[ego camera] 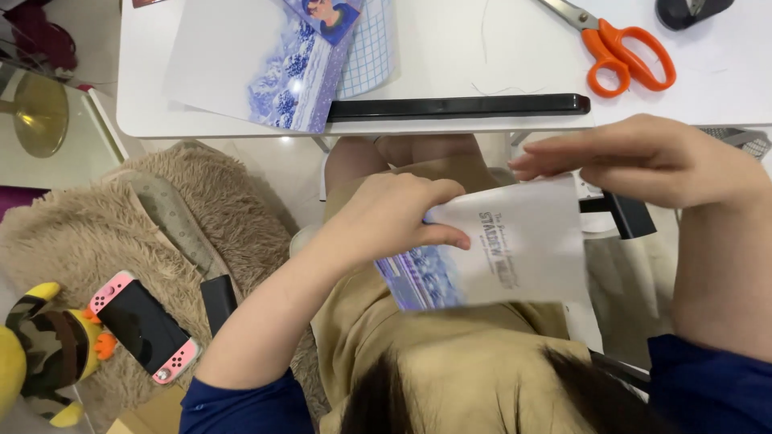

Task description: Finalizing a book cover by folding it and using a scraper tool to smooth out bubbles.

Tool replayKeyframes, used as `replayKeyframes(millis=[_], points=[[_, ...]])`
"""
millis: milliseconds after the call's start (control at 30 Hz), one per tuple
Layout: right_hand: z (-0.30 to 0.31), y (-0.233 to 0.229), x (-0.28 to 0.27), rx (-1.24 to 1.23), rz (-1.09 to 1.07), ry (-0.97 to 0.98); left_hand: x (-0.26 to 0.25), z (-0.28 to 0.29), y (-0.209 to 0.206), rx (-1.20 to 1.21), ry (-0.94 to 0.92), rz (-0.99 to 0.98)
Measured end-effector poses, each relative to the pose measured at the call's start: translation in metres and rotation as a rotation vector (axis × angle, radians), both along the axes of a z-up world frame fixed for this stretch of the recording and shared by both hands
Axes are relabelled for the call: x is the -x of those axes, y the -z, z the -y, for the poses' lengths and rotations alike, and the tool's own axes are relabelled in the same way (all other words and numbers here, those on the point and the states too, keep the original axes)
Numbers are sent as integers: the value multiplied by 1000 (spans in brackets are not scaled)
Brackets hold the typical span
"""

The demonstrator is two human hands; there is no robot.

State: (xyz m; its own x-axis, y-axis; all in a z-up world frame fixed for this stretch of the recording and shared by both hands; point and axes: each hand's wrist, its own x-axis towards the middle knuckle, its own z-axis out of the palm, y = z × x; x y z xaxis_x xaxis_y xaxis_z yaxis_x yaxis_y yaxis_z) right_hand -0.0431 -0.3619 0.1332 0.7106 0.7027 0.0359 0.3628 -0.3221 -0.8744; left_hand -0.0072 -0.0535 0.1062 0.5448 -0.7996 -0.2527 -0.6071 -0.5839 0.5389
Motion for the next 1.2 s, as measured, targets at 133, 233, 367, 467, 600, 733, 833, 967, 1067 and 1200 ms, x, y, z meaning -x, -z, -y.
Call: replayKeyframes(millis=[133,233,367,467,600,733,833,967,1067,1200], points=[[-28,4,-2,207,102,72,7,-8,27,6,-13,326],[-40,38,1,376,332,103,11,-10,26,-42,-16,345],[-53,45,5,344,290,146,14,-17,33,-41,-29,352],[-61,44,6,245,284,112,16,-19,32,-83,-9,354],[-72,41,8,110,161,46,19,-20,15,-67,-42,66],[-75,44,5,138,156,7,32,-12,29,54,-141,-57],[-75,42,4,266,114,2,39,-12,36,134,-171,-17],[-77,56,6,337,228,27,39,-13,35,189,-153,2],[-81,53,7,211,294,-15,38,-13,27,205,-127,20],[-82,47,7,152,358,-45,33,-13,17,126,-133,-87]])
